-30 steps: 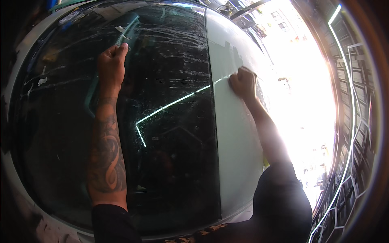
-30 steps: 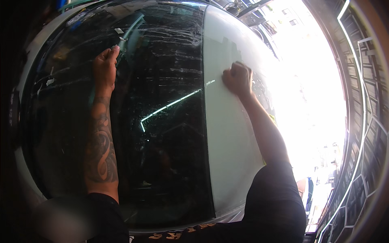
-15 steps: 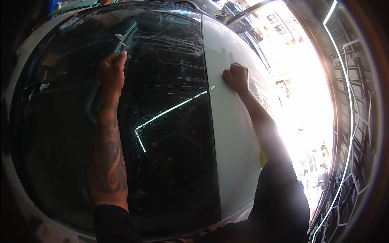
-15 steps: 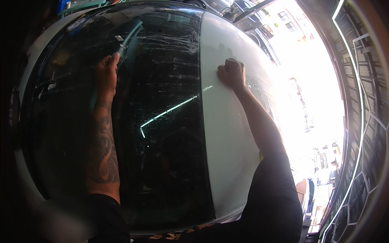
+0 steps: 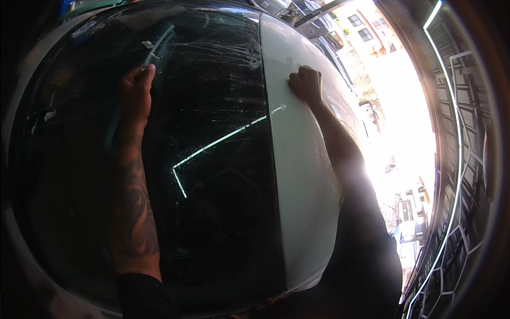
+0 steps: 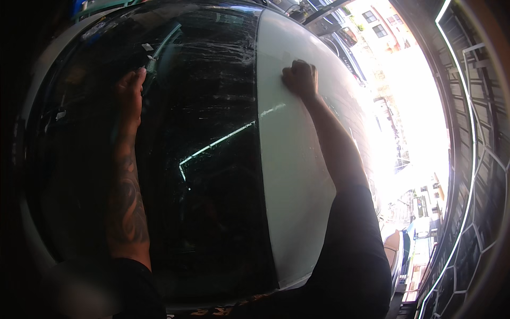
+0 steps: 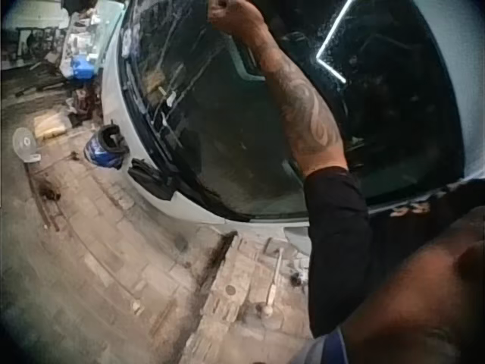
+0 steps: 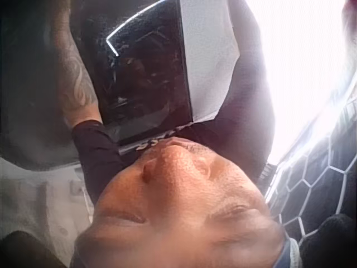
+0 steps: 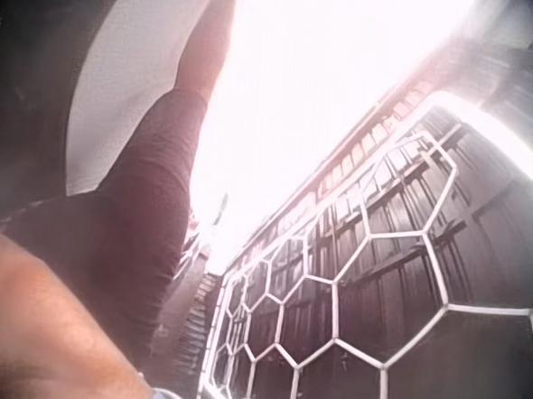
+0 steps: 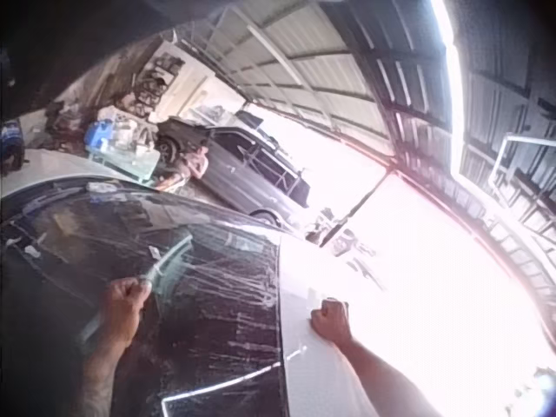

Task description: The person applies a transparent protective film to the car's hood. They use a squeegee to smooth the film and remove bubbles, then wipe the surface with a cloth to finish the application.

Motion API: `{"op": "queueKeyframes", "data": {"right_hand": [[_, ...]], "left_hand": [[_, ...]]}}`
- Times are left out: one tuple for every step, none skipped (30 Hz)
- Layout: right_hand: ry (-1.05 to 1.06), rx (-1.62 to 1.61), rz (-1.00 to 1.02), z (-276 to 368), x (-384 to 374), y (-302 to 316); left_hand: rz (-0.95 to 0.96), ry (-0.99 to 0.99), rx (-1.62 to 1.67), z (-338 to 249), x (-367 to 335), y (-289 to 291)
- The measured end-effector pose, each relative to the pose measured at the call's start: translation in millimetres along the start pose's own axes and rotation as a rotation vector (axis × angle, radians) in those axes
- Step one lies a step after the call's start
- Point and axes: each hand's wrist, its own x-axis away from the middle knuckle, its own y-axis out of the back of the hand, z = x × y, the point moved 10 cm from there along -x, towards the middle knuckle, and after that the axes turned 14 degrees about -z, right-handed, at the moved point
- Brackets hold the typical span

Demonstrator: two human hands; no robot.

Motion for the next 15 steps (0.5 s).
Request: {"op": "queueKeyframes", "data": {"right_hand": [[-0.013,-0.045,0.028,18.1,19.0,13.9],[-0.011,-0.101,0.05,44.1,37.4,29.7],[-0.008,-0.121,0.054,46.9,61.6,58.4],[-0.027,-0.129,0.07,38.3,83.5,79.1],[-0.019,-0.126,0.057,32.9,86.2,83.2],[-0.009,-0.132,0.043,30.9,84.2,81.3],[-0.002,-0.128,0.026,27.5,79.7,80.9],[-0.012,-0.076,0.009,16.7,63.9,64.5],[-0.072,-0.048,0.015,-2.3,42.5,35.6],[-0.101,0.023,0.029,-20.6,21.1,19.3],[-0.098,0.113,0.031,-38.8,-1.1,7.2],[-0.14,0.168,0.038,-66.9,-8.9,0.8],[-0.175,0.192,0.074,-66.3,-20.6,-8.3],[-0.154,0.165,0.075,-59.4,-15.4,-7.8],[-0.135,0.148,0.076,-53.5,-2.3,-1.3]], "left_hand": [[-0.034,0.018,-0.026,-1.0,-7.4,13.0],[-0.076,-0.048,-0.05,-15.5,-16.8,31.3],[-0.09,-0.081,-0.046,-18.7,-19.5,36.9],[-0.084,-0.1,-0.052,-14.9,-15.7,31.2],[-0.068,-0.092,-0.043,-10.8,-12.7,26.7],[-0.061,-0.089,-0.039,-9.1,-11.1,26.1],[-0.043,-0.085,-0.03,-8.7,-10.3,20.7],[-0.03,-0.086,-0.032,-8.1,-9.5,18.2],[-0.039,-0.079,-0.042,-8.8,-10.5,21.1],[-0.025,-0.05,-0.034,-2.7,-8.2,14.0],[-0.01,-0.024,-0.025,-0.3,-4.8,6.8],[0.014,0.004,-0.014,6.9,3.7,-4.2],[0.008,0.001,-0.017,0.0,3.1,-1.1],[0.01,0.004,-0.015,-3.7,3.4,-1.5],[0.013,-0.01,-0.01,2.6,-1.1,1.1]]}}
